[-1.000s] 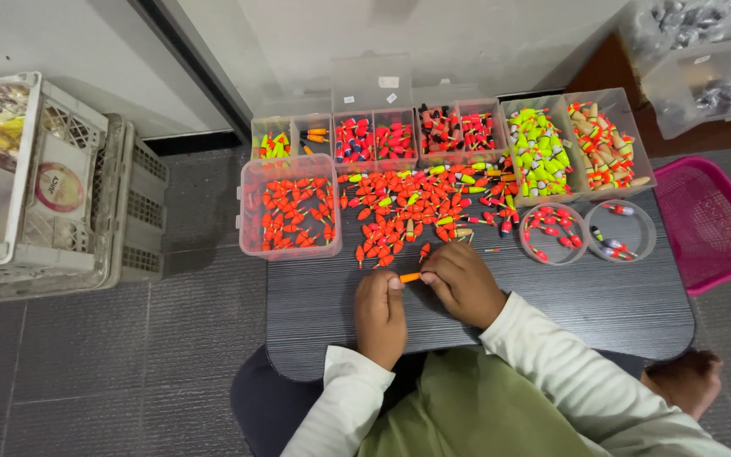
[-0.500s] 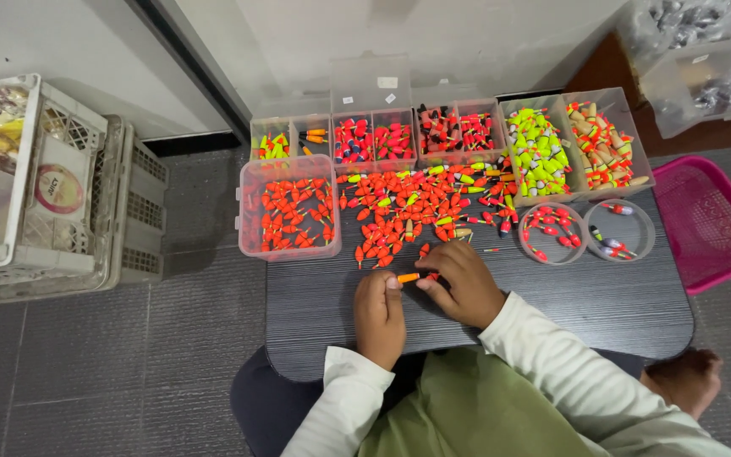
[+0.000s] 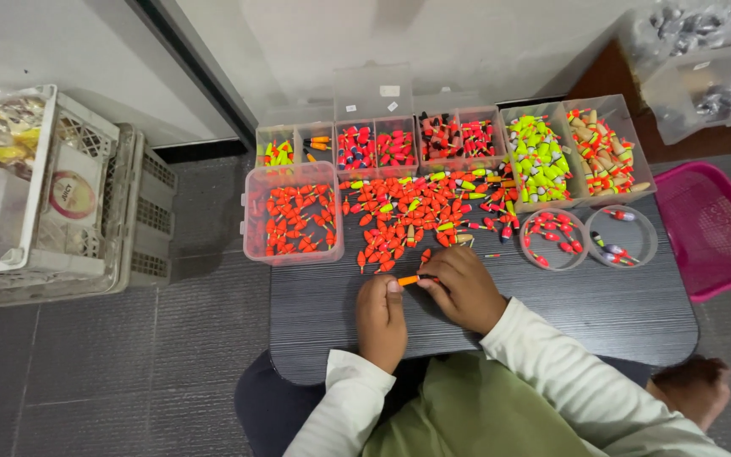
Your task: The person sits on the floor and assembles small, colorful fishing floats by hand. They pick up individual float components from a pile on a low table and fit them together, then place the completed items into a nearby container.
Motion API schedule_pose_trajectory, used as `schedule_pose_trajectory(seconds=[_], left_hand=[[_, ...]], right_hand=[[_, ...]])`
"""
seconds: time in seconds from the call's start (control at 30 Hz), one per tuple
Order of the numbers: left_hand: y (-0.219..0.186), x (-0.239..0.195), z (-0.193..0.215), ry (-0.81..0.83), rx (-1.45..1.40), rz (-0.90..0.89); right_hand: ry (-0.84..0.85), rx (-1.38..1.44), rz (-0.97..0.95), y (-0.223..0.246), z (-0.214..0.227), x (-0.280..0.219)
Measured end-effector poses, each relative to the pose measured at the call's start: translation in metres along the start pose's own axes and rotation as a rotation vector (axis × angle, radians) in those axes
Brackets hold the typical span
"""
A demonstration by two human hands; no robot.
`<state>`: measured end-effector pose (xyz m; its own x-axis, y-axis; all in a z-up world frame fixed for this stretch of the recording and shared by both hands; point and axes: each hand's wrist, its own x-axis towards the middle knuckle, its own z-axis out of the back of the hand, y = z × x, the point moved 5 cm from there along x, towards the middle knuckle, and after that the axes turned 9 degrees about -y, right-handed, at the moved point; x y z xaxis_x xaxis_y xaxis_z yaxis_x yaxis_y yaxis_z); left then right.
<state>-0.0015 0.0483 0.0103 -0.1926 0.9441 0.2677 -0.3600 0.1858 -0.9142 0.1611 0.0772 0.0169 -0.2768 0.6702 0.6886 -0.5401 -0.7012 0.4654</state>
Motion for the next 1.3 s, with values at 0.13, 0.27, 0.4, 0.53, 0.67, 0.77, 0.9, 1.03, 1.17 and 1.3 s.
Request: schedule_pose_trajectory(seconds=[0.13,0.27,0.4,0.53,0.67,0.77,0.9,1.03,1.17,1.3], left_hand=[[-0.008,0.002,0.004,0.009,-0.003,-0.034],[-0.052,0.036,0.029,0.100,0.201,-0.177],[-0.058,0.122,0.051,-0.198,0.936,-0.750],[-0.009,0.229,0.050,0.125,0.952,-0.195],[0.003,0.245,0.042,0.130,1.083,-0.046],[-0.016,0.230,0.043,0.101,1.072,-0.059],[-0.063,0.185,0.040,0.042,0.981,-0.073],[-0.097,0.126,0.039,-0.178,0.768,-0.442],[-0.095,0.082,0.044,0.051,0.566,-0.320],[-0.064,0.041,0.046,0.222,0.424,-0.050]], right_hand=[[0.013,-0.016,0.023,0.005,0.007,0.001],[-0.032,-0.016,-0.089,0.001,0.028,0.003],[-0.095,-0.188,-0.124,-0.010,0.055,0.004],[-0.092,-0.310,-0.180,-0.023,0.073,-0.004],[-0.089,-0.467,-0.222,-0.035,0.087,-0.017],[-0.072,-0.665,-0.203,-0.039,0.095,-0.014],[-0.027,-0.986,0.058,-0.068,0.069,0.001],[-0.022,-1.037,0.244,-0.098,0.043,0.038],[0.160,-1.213,0.224,-0.131,0.020,0.050],[0.589,-1.387,0.068,-0.147,0.018,0.060]])
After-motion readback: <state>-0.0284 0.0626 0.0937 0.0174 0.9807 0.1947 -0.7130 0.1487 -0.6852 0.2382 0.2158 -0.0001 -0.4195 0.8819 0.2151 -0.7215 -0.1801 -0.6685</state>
